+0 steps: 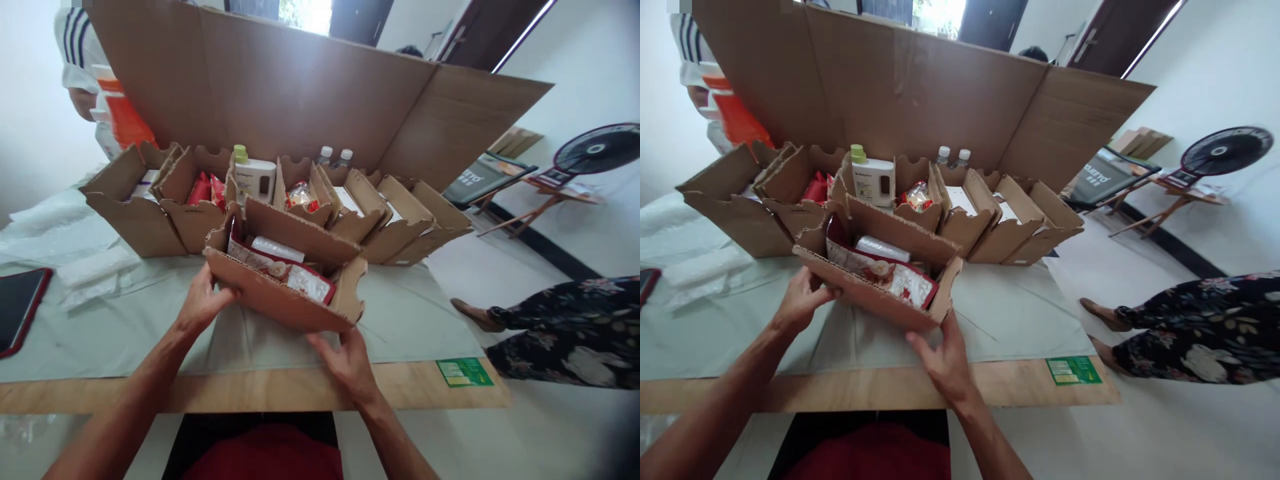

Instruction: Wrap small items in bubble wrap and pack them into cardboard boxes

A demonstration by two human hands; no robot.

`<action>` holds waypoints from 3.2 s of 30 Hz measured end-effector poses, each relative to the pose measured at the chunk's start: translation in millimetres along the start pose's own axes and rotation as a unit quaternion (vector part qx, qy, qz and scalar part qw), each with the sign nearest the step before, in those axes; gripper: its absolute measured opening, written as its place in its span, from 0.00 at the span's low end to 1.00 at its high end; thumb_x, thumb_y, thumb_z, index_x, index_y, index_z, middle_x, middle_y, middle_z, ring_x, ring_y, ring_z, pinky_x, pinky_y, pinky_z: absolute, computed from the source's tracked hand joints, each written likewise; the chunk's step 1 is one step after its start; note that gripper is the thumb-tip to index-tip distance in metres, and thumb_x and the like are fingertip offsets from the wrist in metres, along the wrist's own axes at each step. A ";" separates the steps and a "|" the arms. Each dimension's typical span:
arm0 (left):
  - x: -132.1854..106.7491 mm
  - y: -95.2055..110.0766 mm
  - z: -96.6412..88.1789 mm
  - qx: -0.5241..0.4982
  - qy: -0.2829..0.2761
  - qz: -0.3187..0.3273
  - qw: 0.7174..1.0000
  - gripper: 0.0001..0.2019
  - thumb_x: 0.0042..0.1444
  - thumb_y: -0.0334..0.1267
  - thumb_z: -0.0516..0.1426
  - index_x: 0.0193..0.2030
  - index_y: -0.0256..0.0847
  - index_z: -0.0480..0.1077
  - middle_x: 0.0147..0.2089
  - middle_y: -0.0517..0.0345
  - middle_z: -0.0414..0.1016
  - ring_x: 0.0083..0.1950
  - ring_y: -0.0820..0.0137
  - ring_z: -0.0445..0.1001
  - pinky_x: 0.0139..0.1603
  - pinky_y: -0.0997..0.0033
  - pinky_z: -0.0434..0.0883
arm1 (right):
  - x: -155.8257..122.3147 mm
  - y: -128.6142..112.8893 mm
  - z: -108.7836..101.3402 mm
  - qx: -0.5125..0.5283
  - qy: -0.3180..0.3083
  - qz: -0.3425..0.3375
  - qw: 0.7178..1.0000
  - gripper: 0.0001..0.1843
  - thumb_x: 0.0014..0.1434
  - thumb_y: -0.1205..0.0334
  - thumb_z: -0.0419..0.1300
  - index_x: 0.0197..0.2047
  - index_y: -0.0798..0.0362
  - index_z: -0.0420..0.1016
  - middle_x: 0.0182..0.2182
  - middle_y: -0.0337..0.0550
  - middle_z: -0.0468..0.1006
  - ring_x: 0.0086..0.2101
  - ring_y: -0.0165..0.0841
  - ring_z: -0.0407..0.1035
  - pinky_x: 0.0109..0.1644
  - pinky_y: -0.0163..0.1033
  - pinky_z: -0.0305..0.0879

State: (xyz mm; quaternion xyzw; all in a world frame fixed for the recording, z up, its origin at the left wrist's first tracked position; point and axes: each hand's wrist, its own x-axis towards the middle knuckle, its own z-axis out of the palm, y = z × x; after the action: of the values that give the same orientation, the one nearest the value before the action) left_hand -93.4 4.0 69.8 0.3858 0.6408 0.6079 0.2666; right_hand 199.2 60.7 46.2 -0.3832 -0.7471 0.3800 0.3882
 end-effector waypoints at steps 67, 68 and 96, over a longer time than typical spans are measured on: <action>79.9 -65.9 57.2 0.215 -0.042 0.044 0.975 0.22 0.57 0.44 0.53 0.56 0.37 0.69 0.46 0.46 0.80 0.45 0.61 0.79 0.48 0.59 0.75 | 68.4 51.7 68.0 -0.139 -0.158 -0.173 0.962 0.11 0.65 0.71 0.59 0.46 0.54 0.82 0.54 0.53 0.81 0.53 0.43 0.72 0.60 0.52 0.71; 77.3 -68.1 57.1 0.227 -0.057 0.050 0.971 0.21 0.57 0.43 0.53 0.56 0.37 0.70 0.47 0.45 0.80 0.46 0.60 0.79 0.49 0.56 0.75 | 68.4 51.6 67.5 -0.142 -0.160 -0.175 0.961 0.11 0.65 0.71 0.59 0.46 0.54 0.82 0.54 0.53 0.80 0.53 0.43 0.72 0.60 0.52 0.71; -138.0 -65.2 -16.6 0.159 -0.030 0.282 0.946 0.22 0.60 0.26 0.55 0.60 0.43 0.70 0.54 0.47 0.81 0.56 0.64 0.81 0.56 0.65 0.80 | 200.2 -115.0 170.1 -0.131 -0.171 -0.106 0.971 0.10 0.67 0.67 0.57 0.38 0.52 0.80 0.25 0.38 0.80 0.29 0.32 0.76 0.36 0.34 0.67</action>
State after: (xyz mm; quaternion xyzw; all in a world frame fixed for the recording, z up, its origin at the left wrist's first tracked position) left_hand -40.6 -116.0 -10.0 0.6059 0.5860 0.5367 0.0385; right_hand -62.0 140.3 133.8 -0.2788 -0.8821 0.2948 0.2394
